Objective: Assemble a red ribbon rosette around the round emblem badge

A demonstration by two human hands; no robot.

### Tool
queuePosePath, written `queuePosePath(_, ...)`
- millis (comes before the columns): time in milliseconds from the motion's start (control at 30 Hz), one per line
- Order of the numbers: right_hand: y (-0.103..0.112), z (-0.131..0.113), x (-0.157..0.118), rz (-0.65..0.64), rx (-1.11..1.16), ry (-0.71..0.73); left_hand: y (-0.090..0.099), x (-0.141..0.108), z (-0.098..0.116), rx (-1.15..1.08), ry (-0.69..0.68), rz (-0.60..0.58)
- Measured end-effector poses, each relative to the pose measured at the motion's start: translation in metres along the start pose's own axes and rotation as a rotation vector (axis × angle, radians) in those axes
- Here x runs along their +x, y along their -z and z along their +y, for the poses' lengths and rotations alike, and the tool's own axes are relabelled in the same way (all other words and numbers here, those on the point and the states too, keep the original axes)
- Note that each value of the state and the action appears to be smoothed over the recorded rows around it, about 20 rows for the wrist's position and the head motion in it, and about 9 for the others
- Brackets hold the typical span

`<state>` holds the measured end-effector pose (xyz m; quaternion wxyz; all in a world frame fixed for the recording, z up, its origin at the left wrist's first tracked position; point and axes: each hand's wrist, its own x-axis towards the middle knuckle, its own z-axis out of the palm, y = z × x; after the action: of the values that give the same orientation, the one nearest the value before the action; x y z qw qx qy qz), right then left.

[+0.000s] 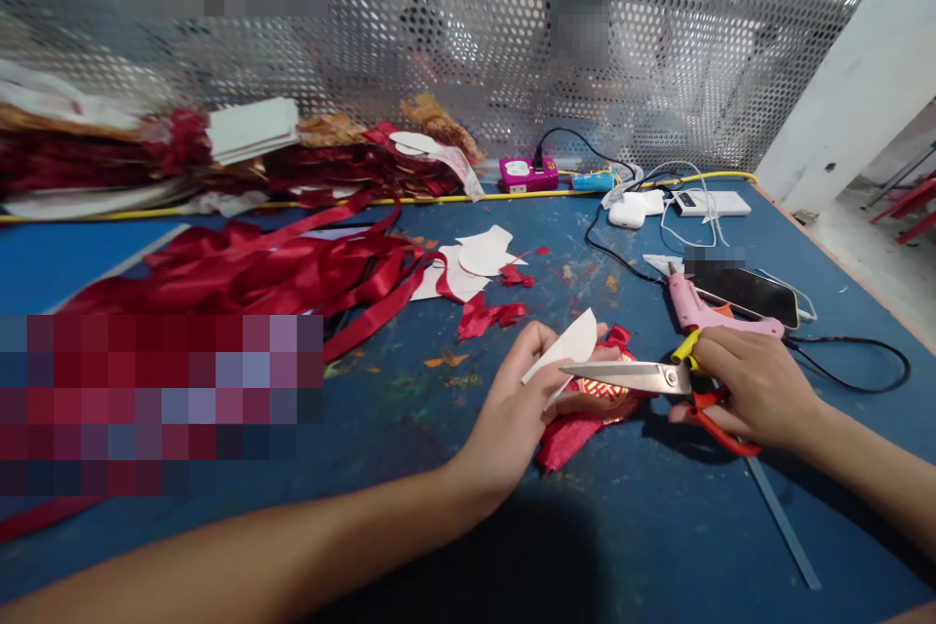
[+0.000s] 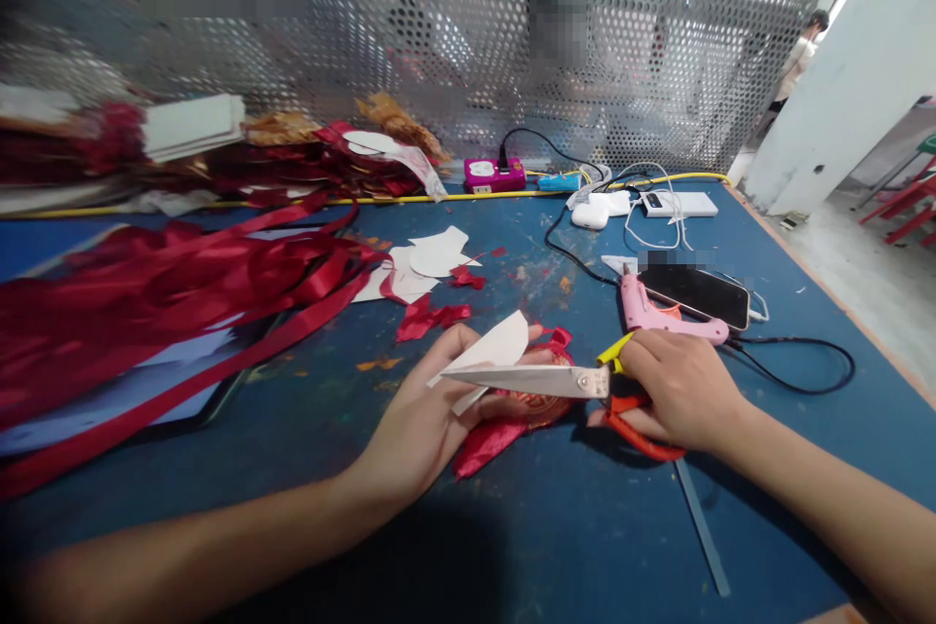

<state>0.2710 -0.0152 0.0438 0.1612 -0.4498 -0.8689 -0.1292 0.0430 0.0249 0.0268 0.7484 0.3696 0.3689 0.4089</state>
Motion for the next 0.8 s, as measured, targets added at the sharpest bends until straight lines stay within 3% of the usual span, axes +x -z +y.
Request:
queuePosePath(367,-0.0016,-0.0002,-0.0009,-0.019,-0.033,0.048,0.0024,-0.0027,-0.0014,0.118,0.019,-0.182)
queuePosePath(800,0.0003,0.0016,0.0003,-0.019,-0.034,0.119,-0.0043,-0.0083,0.0033,0.281,0.087,-0.184)
